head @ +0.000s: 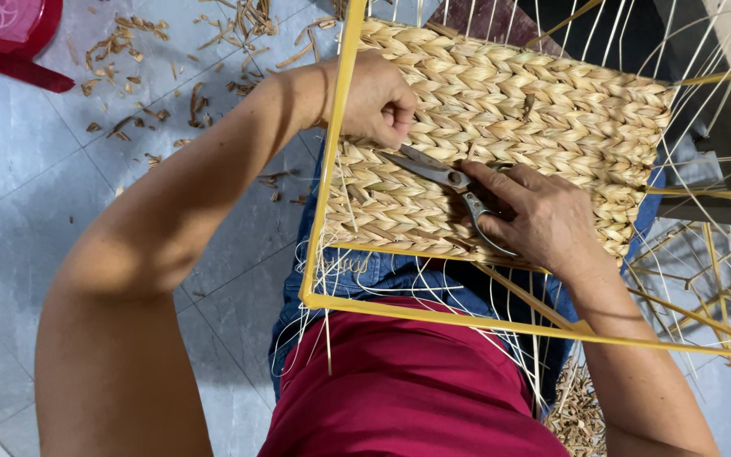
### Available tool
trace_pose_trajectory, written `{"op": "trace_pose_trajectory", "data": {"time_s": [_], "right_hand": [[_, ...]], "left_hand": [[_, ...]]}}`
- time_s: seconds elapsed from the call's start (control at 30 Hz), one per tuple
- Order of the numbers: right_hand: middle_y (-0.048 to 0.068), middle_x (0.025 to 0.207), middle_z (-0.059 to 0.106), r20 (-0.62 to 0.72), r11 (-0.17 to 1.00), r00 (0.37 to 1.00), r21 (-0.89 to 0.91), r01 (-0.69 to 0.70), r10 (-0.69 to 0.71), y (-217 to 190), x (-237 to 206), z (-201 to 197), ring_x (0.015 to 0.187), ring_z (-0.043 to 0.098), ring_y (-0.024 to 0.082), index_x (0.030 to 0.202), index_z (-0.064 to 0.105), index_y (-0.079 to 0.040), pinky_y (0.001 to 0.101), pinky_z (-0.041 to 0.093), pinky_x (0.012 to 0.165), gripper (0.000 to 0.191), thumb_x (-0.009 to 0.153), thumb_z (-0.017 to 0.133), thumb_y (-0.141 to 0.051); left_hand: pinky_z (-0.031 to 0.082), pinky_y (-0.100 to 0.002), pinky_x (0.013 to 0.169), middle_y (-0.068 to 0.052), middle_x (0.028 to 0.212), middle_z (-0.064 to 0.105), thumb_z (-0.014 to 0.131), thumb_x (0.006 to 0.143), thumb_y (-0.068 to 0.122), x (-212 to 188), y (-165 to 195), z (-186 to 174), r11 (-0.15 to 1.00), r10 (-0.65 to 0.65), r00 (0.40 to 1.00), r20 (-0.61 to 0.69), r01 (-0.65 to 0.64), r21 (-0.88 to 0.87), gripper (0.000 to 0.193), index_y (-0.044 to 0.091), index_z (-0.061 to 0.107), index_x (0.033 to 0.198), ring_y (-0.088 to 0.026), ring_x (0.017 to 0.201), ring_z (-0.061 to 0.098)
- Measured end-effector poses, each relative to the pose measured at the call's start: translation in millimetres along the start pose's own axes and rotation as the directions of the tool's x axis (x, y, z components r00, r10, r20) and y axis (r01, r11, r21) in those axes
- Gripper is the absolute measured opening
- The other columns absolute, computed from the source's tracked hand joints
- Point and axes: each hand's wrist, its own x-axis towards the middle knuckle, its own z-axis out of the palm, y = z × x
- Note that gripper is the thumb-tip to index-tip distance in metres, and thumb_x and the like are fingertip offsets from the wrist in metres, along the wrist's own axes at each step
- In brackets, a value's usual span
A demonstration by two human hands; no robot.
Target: The person sits on the floor with a yellow basket frame across their lap and trims the edge of the woven water hyacinth panel with scissors. They then fold the frame over and weave thin rattan sticks through the frame, pressing the sticks into place by hand.
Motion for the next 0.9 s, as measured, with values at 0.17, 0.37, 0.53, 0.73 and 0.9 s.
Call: {"op": "trace_pose_trajectory", "data": {"time_s": [0.17,0.37,0.53,0.73,0.9], "right_hand": [[0.005,0.090,0.069,0.015,1.000,1.000,0.004,0.002,-0.002,-8,9,-1,0.069,0.069,0.029,0.145,0.060,-0.036,0.0404,0.055,0.057,0.072,0.077,0.082,-0.041],[0.004,0.088,0.069,0.018,0.998,0.998,0.004,0.065,-0.065,-10,14,2,0.071,0.071,0.026,0.147,0.060,-0.032,0.0393,0.054,0.054,0.072,0.078,0.080,-0.039],[0.003,0.082,0.069,0.034,0.999,0.998,0.007,0.049,-0.049,-5,5,13,0.061,0.068,0.023,0.148,0.061,-0.031,0.0383,0.054,0.056,0.066,0.084,0.080,-0.036],[0.006,0.095,0.075,-0.027,0.986,0.991,0.111,-0.128,0.132,11,-3,23,0.066,0.072,0.024,0.144,0.063,-0.031,0.0366,0.057,0.059,0.067,0.080,0.083,-0.040],[0.005,0.096,0.076,-0.040,0.984,0.988,0.101,-0.146,0.151,10,-6,22,0.069,0.072,0.026,0.143,0.064,-0.031,0.0389,0.056,0.060,0.066,0.081,0.083,-0.041]], "left_hand": [[0.053,-0.030,0.062,0.001,0.075,0.074,0.085,0.080,0.021,-4,-1,-1,0.999,-0.007,1.000,0.001,0.007,-0.050,0.013,0.012,0.077,0.085,-0.012,0.068,0.067],[0.053,-0.028,0.062,0.002,0.077,0.075,0.085,0.080,0.020,-4,-2,-3,0.995,0.034,0.999,0.002,-0.033,-0.093,0.011,0.012,0.078,0.085,-0.009,0.069,0.068],[0.057,-0.025,0.065,0.003,0.082,0.075,0.081,0.086,0.019,-6,-2,-13,0.968,-0.015,0.999,-0.049,0.003,-0.250,0.007,0.014,0.077,0.087,-0.006,0.072,0.069],[0.054,-0.029,0.066,-0.005,0.087,0.071,0.077,0.091,0.011,-35,-14,-27,0.971,0.011,0.937,-0.349,-0.093,-0.220,0.014,0.008,0.071,0.103,-0.012,0.076,0.068],[0.054,-0.033,0.066,-0.005,0.084,0.071,0.082,0.082,0.013,-26,-21,-16,0.997,0.011,0.965,-0.262,0.009,0.075,0.014,0.009,0.073,0.092,-0.017,0.074,0.068]]}}
